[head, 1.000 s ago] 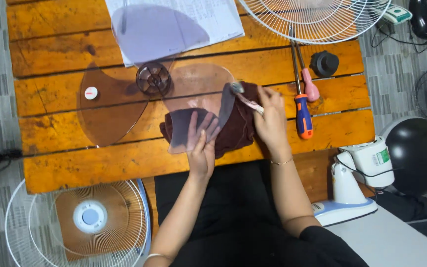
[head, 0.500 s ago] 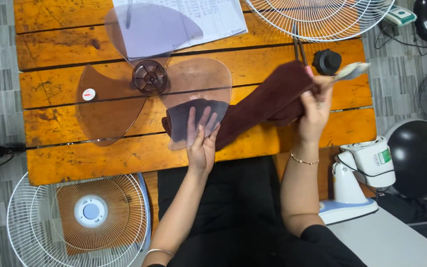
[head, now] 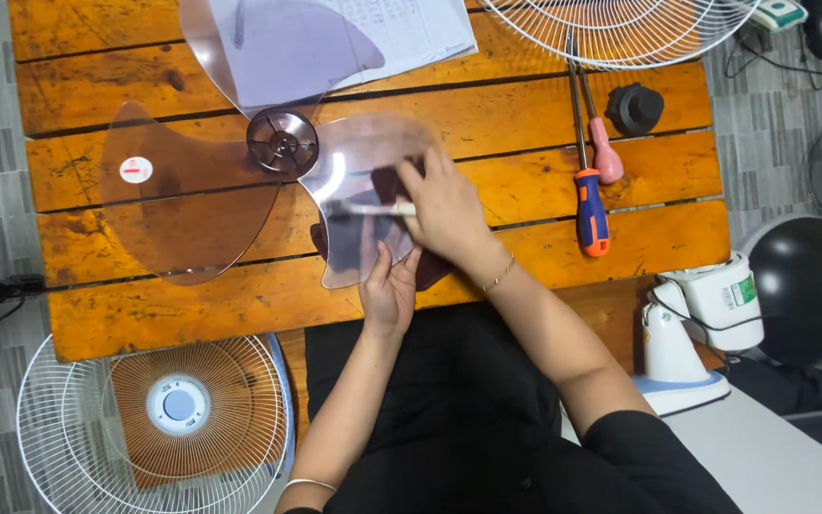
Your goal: Cleaning a plastic fan blade using a toothbrush and a cloth
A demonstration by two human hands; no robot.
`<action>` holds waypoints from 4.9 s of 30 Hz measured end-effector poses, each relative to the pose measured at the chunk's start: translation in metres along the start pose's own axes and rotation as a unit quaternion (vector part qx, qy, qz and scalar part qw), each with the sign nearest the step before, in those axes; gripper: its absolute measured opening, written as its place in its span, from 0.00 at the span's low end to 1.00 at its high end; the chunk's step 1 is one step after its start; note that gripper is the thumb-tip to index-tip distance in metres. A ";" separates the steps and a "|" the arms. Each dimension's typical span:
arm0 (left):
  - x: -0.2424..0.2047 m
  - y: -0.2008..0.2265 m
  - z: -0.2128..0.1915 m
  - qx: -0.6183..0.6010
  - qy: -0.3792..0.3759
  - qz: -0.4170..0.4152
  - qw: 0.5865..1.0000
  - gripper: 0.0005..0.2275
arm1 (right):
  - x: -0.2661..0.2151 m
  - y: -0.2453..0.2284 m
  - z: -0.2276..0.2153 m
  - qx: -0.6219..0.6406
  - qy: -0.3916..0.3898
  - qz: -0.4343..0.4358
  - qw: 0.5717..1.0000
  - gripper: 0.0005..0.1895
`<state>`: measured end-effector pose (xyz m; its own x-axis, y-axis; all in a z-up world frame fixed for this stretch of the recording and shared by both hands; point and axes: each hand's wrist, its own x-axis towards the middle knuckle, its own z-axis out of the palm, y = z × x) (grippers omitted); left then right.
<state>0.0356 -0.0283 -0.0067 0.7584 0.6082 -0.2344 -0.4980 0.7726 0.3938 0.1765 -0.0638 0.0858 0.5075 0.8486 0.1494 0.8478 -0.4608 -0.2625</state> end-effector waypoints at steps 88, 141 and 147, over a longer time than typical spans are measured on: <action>0.013 -0.058 -0.092 0.107 -0.006 -0.011 0.994 0.27 | 0.061 -0.034 0.020 0.101 -0.034 -0.058 0.993 0.29; -0.007 0.010 0.001 0.035 -0.090 -0.098 0.991 0.32 | 0.079 0.053 0.005 -0.080 0.099 0.097 0.987 0.27; -0.004 -0.008 -0.036 0.054 0.013 -0.075 0.996 0.19 | 0.073 0.020 0.040 -0.073 0.146 0.057 0.985 0.24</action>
<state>0.0209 -0.0305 -0.0410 0.8088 0.4927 -0.3211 -0.3303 0.8323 0.4452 0.2246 -0.0003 0.0535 0.6060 0.6879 0.3994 0.7845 -0.5999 -0.1571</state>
